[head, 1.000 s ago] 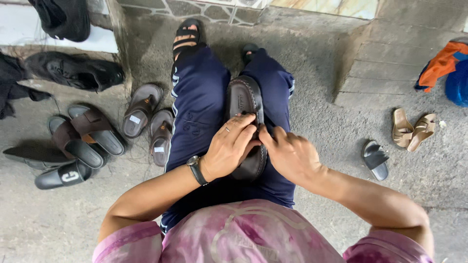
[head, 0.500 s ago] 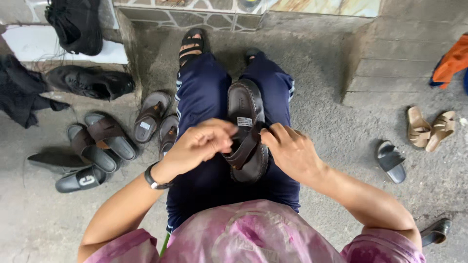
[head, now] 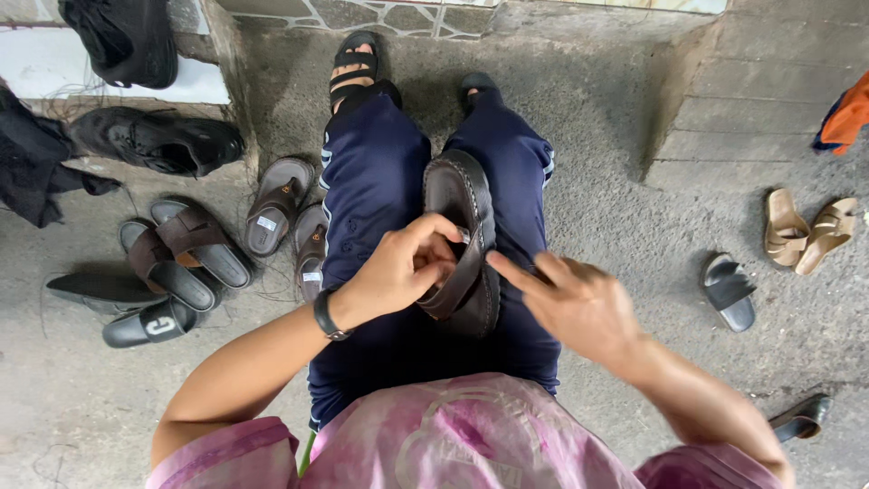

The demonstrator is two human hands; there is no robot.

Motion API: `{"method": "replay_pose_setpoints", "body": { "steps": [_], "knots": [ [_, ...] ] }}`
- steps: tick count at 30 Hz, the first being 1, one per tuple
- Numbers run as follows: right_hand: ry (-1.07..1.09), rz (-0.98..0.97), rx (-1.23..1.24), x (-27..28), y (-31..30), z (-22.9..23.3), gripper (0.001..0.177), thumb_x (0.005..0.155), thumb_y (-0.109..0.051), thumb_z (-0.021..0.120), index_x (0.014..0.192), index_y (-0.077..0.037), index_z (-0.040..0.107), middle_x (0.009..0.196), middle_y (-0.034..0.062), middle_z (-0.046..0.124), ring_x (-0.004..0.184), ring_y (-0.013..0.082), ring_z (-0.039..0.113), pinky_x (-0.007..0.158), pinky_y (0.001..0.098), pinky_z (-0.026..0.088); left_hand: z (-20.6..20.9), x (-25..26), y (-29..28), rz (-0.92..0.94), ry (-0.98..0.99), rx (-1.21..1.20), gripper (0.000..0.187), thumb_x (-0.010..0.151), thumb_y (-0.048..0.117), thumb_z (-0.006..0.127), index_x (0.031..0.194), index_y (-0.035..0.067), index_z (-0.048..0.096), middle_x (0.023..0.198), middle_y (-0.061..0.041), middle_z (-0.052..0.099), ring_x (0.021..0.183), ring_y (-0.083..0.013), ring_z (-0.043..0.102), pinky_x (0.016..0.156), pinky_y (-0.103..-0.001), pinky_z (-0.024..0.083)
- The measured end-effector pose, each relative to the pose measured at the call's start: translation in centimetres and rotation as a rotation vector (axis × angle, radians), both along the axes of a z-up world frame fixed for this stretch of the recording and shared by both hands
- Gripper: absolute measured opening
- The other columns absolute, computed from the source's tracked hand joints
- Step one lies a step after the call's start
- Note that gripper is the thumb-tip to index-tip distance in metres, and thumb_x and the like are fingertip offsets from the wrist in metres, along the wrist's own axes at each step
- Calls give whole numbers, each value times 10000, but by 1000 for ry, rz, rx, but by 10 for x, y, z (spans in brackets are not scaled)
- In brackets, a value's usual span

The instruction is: The person sits on a low stool and sews the sole of a brown leather shoe resting on their lap. They use a needle and thread to stitch along the edge of the shoe sole, pulling the thread tight with each pass.

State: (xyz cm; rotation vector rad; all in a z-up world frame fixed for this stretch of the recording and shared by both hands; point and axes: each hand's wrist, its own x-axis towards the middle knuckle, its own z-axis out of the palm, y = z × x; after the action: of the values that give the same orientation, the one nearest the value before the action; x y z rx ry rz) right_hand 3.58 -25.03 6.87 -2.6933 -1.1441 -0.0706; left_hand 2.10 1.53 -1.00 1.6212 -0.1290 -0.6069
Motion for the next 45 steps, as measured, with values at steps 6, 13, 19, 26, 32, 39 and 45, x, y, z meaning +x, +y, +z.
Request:
{"method": "replay_pose_setpoints", "body": {
  "steps": [6,13,19,26,32,39,45],
  "knots": [
    [281,-54,-329,9,-43,32,494,1033,-131,499,1498,-295,509,670,-54,480,388,72,293,270,206,284,20,-9,5,-64,-293,53,601,818,-166,473,1357,79,579,1101,-135,621,869,-239,676,887,-305,525],
    [778,-7,504,-19,15,-18,167,967,-172,654,1076,-45,638,929,76,719,664,139,672,632,277,571,30,-26,16,-194,-801,722,580,848,-24,572,1413,103,541,1008,-108,478,809,-296,575,724,-418,539],
    [962,-418,968,-23,-22,-47,199,865,-4,687,1063,-24,701,895,127,751,684,252,726,579,380,599,42,-23,27,-65,-930,653,414,904,-93,528,1282,42,627,958,-89,544,762,-258,587,708,-376,511],
    [774,-699,1748,-13,-234,-45,294,1205,-281,521,1351,-26,529,971,2,727,883,131,668,958,453,304,31,-17,164,256,-627,1480,715,778,-97,597,1478,48,609,1073,-181,574,747,-400,611,628,-488,524],
    [505,-422,538,9,-10,38,385,881,-155,766,1243,-137,636,1301,79,655,739,69,656,616,168,534,44,-9,33,-80,-913,840,663,835,161,783,1354,-141,504,1440,-340,458,1388,-528,399,1173,-596,348],
    [12,9,229,28,10,-33,326,948,-217,644,1263,-218,731,613,-88,598,515,122,621,528,268,537,61,19,36,56,-507,-51,326,932,175,658,607,157,645,1069,-38,691,1237,-359,571,1030,-432,417],
    [85,181,282,44,12,-32,334,956,-124,595,1250,-182,743,531,-35,532,443,144,569,451,285,512,44,33,70,150,136,-65,151,920,209,665,947,161,806,821,-4,751,653,-76,614,651,-219,526]
  ]
}}
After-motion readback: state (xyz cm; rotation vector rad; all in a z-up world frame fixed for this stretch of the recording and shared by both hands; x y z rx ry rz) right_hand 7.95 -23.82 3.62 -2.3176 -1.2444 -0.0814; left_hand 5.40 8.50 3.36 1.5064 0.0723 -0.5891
